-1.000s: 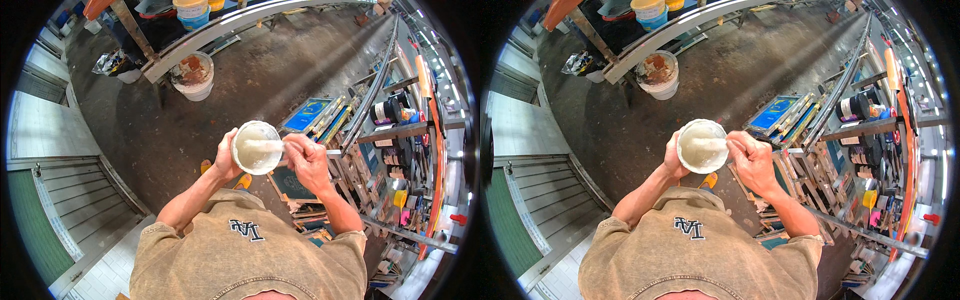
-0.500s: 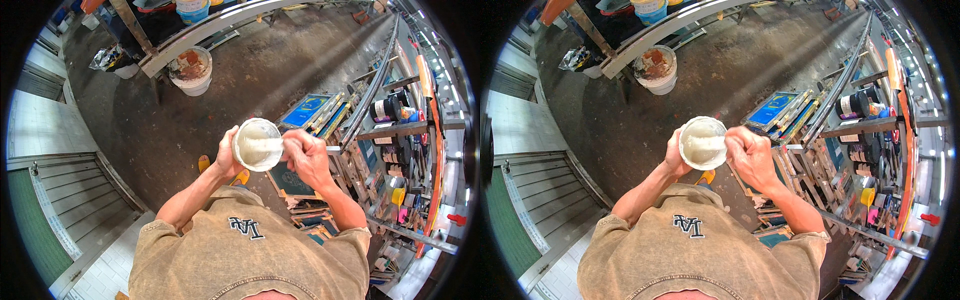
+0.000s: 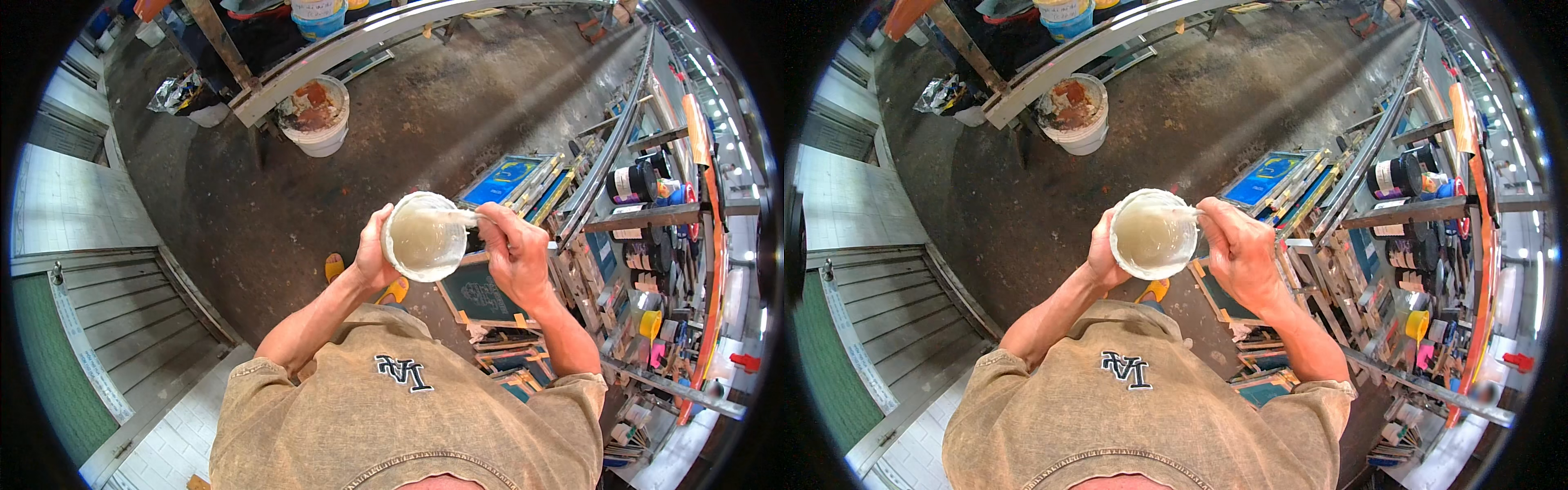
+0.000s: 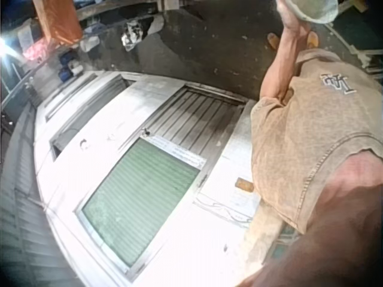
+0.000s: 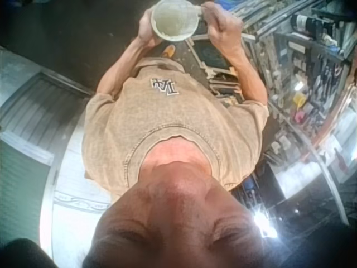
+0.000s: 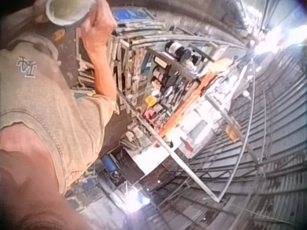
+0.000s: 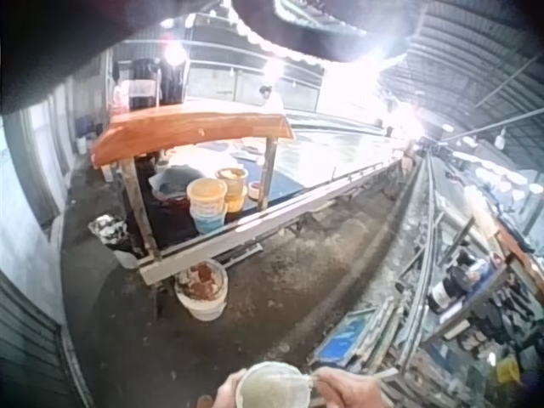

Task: The person applies gray textured strips to a large curved surface marked with blue and red lines, smoothing each piece by hand. The person then walks to a workbench, picks up a container with a white substance, and stirs it with a stick.

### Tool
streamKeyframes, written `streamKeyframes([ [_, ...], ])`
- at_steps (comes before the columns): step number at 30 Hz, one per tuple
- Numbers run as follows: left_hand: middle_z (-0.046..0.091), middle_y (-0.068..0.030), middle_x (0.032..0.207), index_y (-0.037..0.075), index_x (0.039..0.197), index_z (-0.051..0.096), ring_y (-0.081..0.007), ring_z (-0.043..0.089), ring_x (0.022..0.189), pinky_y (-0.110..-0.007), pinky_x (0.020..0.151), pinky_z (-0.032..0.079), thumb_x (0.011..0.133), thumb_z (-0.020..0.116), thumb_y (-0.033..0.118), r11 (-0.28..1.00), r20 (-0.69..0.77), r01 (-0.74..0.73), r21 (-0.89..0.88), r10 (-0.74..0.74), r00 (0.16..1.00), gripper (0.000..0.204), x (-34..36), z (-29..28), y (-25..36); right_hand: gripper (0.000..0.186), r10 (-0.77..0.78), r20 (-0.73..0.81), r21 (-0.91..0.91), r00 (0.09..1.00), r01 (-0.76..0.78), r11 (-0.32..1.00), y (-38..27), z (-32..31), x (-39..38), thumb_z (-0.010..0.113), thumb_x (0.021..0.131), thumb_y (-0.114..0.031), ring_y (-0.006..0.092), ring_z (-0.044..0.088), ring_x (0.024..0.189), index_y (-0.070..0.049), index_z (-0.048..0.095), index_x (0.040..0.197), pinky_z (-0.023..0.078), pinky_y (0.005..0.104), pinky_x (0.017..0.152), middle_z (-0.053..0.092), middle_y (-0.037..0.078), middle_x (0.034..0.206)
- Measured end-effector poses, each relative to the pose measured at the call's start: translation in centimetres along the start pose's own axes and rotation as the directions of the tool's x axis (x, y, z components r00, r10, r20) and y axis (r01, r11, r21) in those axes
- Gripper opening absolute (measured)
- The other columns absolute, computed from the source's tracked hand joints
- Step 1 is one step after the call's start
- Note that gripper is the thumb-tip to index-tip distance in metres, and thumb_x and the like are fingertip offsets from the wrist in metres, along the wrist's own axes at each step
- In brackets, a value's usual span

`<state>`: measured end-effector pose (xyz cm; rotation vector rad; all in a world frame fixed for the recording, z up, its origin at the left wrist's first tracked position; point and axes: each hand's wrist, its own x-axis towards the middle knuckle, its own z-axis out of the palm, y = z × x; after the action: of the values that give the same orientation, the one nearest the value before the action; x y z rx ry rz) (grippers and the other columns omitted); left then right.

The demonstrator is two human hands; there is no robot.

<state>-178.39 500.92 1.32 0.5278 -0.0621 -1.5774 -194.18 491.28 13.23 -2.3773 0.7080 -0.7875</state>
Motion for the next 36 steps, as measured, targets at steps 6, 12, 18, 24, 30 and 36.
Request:
streamKeyframes([
  [6,0.056,-0.0143,0.136,0.005,0.138,0.048,-0.0293,0.056,0.124,-0.047,0.103,0.048,0.1,0.018,0.04,0.999,-0.013,0.034,-0.039,-0.035,0.999,0.059,-0.4,0.0,0.5,0.009,0.113,0.394,-0.099,0.912,-0.08,0.992,-0.2,-2.8,-0.1,0.058,0.085,0.001,0.0303,0.06,0.058,-0.001,0.063,0.092,0.045,0.0349,0.054,0.065,0.014,0.075],
  [12,0.055,-0.0152,0.136,0.005,0.138,0.048,-0.0292,0.056,0.123,-0.047,0.103,0.049,0.101,0.019,0.04,0.997,-0.012,0.03,-0.074,-0.031,0.999,0.059,0.1,0.2,0.2,0.014,0.442,0.276,0.285,0.853,-0.512,0.81,0.0,-0.7,-1.0,0.062,0.089,-0.001,0.0137,0.057,0.053,0.001,0.065,0.102,0.045,0.0293,0.049,0.063,0.009,0.068],
  [18,0.055,-0.0152,0.136,0.004,0.138,0.047,-0.0294,0.056,0.123,-0.047,0.104,0.048,0.101,0.018,0.04,1.0,-0.025,0.031,-0.006,-0.031,0.999,0.059,0.4,0.1,0.4,0.034,-0.142,0.229,-0.229,0.963,0.195,0.954,1.1,-1.8,0.2,0.058,0.073,0.008,0.033,0.056,0.064,-0.004,0.063,0.104,0.047,0.0391,0.059,0.053,0.012,0.069],
  [24,0.055,-0.0153,0.136,0.004,0.139,0.047,-0.0291,0.056,0.123,-0.046,0.106,0.046,0.101,0.018,0.04,0.998,0.002,0.036,-0.051,-0.036,0.999,0.06,0.7,-0.2,0.2,0.01,0.433,0.455,0.208,0.778,-0.565,0.798,-0.2,-2.3,-0.6,0.06,0.095,-0.009,0.0058,0.051,0.052,-0.002,0.067,0.097,0.042,0.024,0.048,0.059,0.002,0.063],
  [30,0.055,-0.0149,0.137,0.004,0.14,0.046,-0.0286,0.055,0.124,-0.047,0.106,0.046,0.1,0.019,0.041,0.998,0.03,0.063,0.019,-0.064,0.998,0.06,0.8,0.3,0.2,0.021,-0.216,0.084,-0.28,0.973,0.231,0.932,1.0,-1.5,0.6,0.061,0.078,0.004,0.0304,0.057,0.061,-0.003,0.064,0.098,0.045,0.0328,0.057,0.054,0.013,0.066],
  [36,0.053,-0.0143,0.139,0.005,0.14,0.046,-0.0284,0.054,0.126,-0.047,0.106,0.046,0.1,0.019,0.041,0.999,0.005,0.044,-0.031,-0.044,0.999,0.06,0.7,-0.7,0.1,0.017,0.262,0.445,-0.018,0.856,-0.284,0.959,-0.3,-3.4,-0.1,0.06,0.081,0.004,0.0252,0.061,0.058,-0.001,0.064,0.097,0.046,0.0336,0.056,0.06,0.012,0.068],
])
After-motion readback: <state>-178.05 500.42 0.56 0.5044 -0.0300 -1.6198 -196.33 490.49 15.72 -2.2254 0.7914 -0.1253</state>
